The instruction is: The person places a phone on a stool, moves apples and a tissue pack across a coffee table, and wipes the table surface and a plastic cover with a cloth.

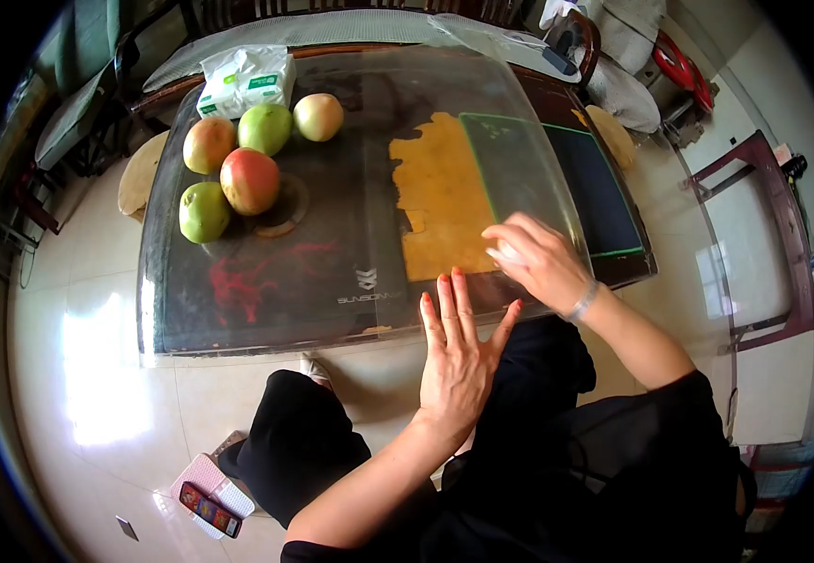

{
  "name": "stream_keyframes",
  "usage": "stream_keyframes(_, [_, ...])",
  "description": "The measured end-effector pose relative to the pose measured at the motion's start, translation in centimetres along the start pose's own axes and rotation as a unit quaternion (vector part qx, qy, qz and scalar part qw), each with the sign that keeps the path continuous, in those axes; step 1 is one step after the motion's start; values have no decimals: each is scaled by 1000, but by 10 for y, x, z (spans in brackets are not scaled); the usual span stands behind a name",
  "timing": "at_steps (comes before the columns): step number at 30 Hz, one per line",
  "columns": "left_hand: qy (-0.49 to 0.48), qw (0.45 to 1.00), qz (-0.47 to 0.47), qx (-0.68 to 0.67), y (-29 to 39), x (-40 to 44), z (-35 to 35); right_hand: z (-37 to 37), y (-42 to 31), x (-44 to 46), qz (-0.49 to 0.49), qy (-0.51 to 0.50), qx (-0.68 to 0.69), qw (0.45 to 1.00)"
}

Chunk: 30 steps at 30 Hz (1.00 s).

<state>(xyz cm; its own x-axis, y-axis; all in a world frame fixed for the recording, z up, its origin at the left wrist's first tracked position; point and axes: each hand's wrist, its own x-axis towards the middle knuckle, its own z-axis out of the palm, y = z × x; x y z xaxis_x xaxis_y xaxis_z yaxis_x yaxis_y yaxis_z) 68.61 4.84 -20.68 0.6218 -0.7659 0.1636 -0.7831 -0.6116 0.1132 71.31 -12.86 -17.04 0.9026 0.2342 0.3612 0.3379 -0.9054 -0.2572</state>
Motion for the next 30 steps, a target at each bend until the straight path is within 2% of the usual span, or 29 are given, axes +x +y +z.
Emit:
stream_keyframes(1, [-7, 1000, 1, 0, -1, 1, -1, -7, -4, -6, -4, -4, -1, 1000])
stream_keyframes(3, [-4, 1000, -6, -16, 0, 1, -2, -22, -11, -20, -46, -69, -100, 992])
stream_keyframes(7, [3, 1000, -3, -13, 0, 1, 1, -24, -18, -25, -20, -116, -138, 983])
stream_keyframes(12, [4, 1000, -2, -6, 0, 1, 0, -18, -14, -20, -32, -92, -132, 986])
stream_keyframes(14, [1, 1000, 0, -6, -1, 1, -1, -26, -17, -26, -25, -129, -132, 983])
stream_keyframes(21, [-5, 1000, 1, -4, -1, 0, -2, -19, -14, -18, -31, -96, -135, 986])
stream_keyframes(27, [-2, 1000, -1, -6, 0, 1, 0, -24, -16, -21, -30, -126, -148, 980])
stream_keyframes(30, [1, 1000, 2, -7, 0, 0, 0, -17, -15, -18, -27, -91, -136, 986])
